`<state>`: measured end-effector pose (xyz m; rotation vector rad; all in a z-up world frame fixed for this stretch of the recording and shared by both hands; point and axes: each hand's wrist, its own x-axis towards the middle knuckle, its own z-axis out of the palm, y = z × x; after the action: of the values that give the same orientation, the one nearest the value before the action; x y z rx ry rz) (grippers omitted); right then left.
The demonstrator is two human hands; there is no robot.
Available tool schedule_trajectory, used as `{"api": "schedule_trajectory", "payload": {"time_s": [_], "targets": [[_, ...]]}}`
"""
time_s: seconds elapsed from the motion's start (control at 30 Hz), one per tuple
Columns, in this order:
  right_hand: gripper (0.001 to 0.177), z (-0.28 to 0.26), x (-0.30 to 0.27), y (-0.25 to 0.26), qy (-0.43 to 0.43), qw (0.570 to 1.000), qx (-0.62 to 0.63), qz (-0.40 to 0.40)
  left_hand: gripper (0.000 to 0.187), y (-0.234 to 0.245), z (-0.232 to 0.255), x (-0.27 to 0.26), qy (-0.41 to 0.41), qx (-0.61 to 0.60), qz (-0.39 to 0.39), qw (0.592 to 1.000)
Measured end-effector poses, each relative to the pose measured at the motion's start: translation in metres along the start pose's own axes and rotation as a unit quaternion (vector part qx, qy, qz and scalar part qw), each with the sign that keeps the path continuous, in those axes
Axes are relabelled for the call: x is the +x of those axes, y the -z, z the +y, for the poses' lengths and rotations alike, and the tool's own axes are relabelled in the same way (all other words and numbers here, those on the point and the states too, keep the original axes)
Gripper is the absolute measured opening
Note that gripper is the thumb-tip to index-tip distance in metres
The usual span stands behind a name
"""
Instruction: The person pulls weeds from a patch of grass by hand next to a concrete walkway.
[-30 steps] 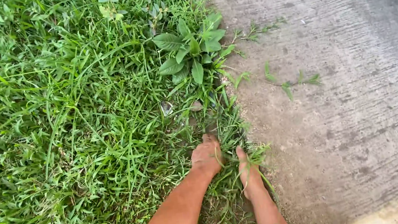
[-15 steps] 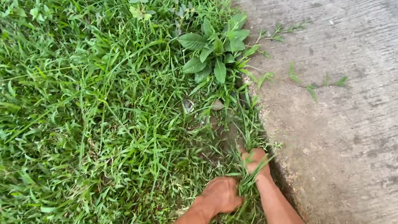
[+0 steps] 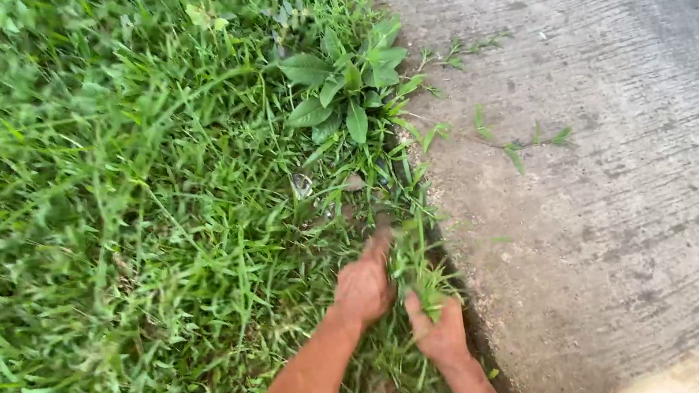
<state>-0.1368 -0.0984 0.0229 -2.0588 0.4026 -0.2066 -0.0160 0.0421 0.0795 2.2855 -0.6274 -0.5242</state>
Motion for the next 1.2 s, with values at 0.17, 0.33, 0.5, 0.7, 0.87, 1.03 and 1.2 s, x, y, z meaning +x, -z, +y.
{"api": "schedule_trajectory", "payload": {"time_s": [0.17, 0.33, 0.5, 0.7, 0.87, 1.03, 1.2], "targets": [[0.027, 0.028, 0.016, -0.001, -0.183, 0.952, 0.215, 0.116, 0.041, -0.065, -0.028, 0.047, 0.04, 0.212, -0.097, 0.972], [0.041, 0.015, 0.032, 0.006, -0.251, 0.956, 0.096, 0.12, 0.031, -0.084, -0.041, 0.042, 0.031, 0.208, -0.079, 0.974], [0.051, 0.011, 0.035, 0.009, -0.287, 0.953, 0.032, 0.087, 0.023, -0.068, -0.039, 0.032, 0.009, 0.127, -0.087, 0.988], [0.039, 0.075, 0.039, 0.003, -0.099, 0.987, -0.009, 0.125, 0.02, -0.082, -0.033, -0.022, -0.033, 0.057, -0.119, 0.991], [0.041, 0.072, 0.047, 0.001, -0.196, 0.967, 0.102, 0.129, 0.046, -0.008, -0.009, -0.024, 0.0, 0.058, -0.085, 0.995], [0.046, -0.001, 0.044, 0.004, -0.266, 0.946, 0.135, 0.127, 0.047, -0.043, -0.041, 0.028, -0.046, 0.167, -0.007, 0.985], [0.051, -0.016, 0.039, 0.005, -0.299, 0.938, 0.138, 0.11, 0.054, -0.076, -0.067, 0.064, 0.01, 0.262, -0.049, 0.964]]}}
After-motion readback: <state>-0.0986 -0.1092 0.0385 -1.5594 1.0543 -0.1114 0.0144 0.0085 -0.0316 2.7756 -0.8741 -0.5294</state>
